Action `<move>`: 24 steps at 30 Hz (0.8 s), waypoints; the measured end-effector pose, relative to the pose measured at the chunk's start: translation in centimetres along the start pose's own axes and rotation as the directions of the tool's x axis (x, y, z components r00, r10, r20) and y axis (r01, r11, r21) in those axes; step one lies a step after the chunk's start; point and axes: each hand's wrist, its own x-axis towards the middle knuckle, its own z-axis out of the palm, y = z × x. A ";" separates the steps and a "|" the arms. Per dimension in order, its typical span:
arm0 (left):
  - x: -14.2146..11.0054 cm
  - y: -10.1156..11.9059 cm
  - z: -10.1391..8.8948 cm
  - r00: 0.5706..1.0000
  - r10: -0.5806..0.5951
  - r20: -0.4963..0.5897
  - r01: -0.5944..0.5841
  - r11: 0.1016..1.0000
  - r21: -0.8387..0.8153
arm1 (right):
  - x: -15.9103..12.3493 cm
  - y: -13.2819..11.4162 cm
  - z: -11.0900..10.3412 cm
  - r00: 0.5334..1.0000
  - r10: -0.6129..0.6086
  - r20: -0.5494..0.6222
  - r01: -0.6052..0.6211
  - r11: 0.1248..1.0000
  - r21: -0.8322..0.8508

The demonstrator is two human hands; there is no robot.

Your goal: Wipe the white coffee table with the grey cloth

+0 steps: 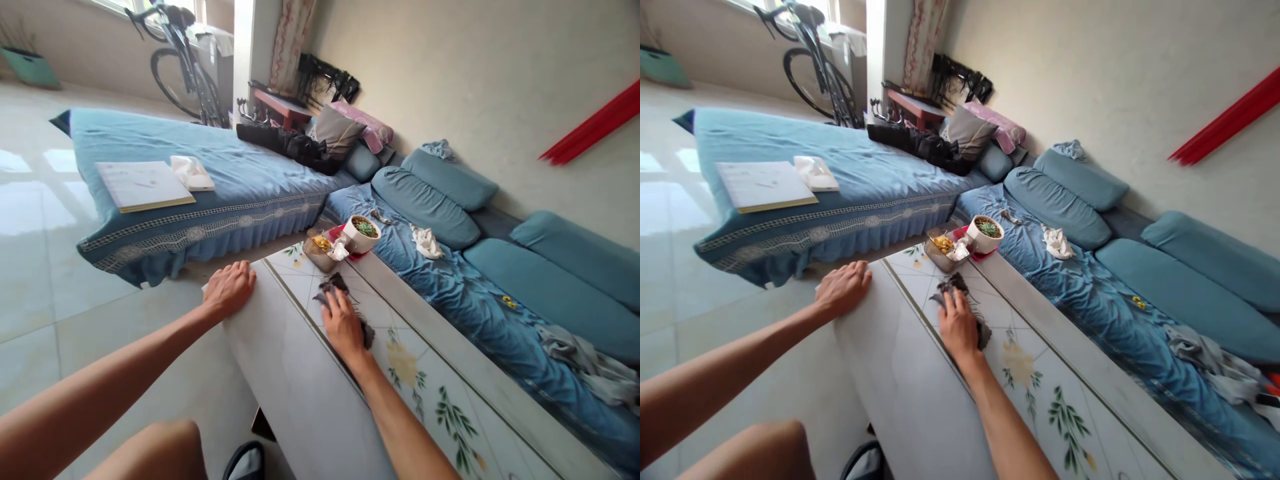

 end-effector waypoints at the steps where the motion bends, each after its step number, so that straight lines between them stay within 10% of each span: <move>1: 0.0 0.0 0.1 1.000 -0.002 -0.011 0.002 1.000 -0.016 | -0.1 -1.9 0.0 0.999 -0.038 0.026 0.037 0.999 0.024; 12: -0.2 -1.0 1.5 0.970 -0.070 -0.233 -0.014 0.939 -0.342 | 13.4 -15.6 4.0 0.986 -0.057 0.158 0.030 0.985 0.171; 16: 0.0 -2.4 1.4 0.927 -0.109 -0.359 -0.130 0.805 -0.579 | 10.9 -20.7 4.3 0.963 -0.196 0.184 0.150 0.960 0.237; 21: -1.2 -5.2 0.4 0.957 -0.175 -0.231 -0.142 0.409 -0.901 | 4.4 -25.4 2.7 0.948 -0.273 0.165 0.218 0.931 0.292; 24: -3.5 -6.0 0.0 0.951 -0.196 -0.240 -0.136 0.431 -0.892 | 0.3 -26.0 0.8 0.943 -0.293 0.157 0.240 0.927 0.290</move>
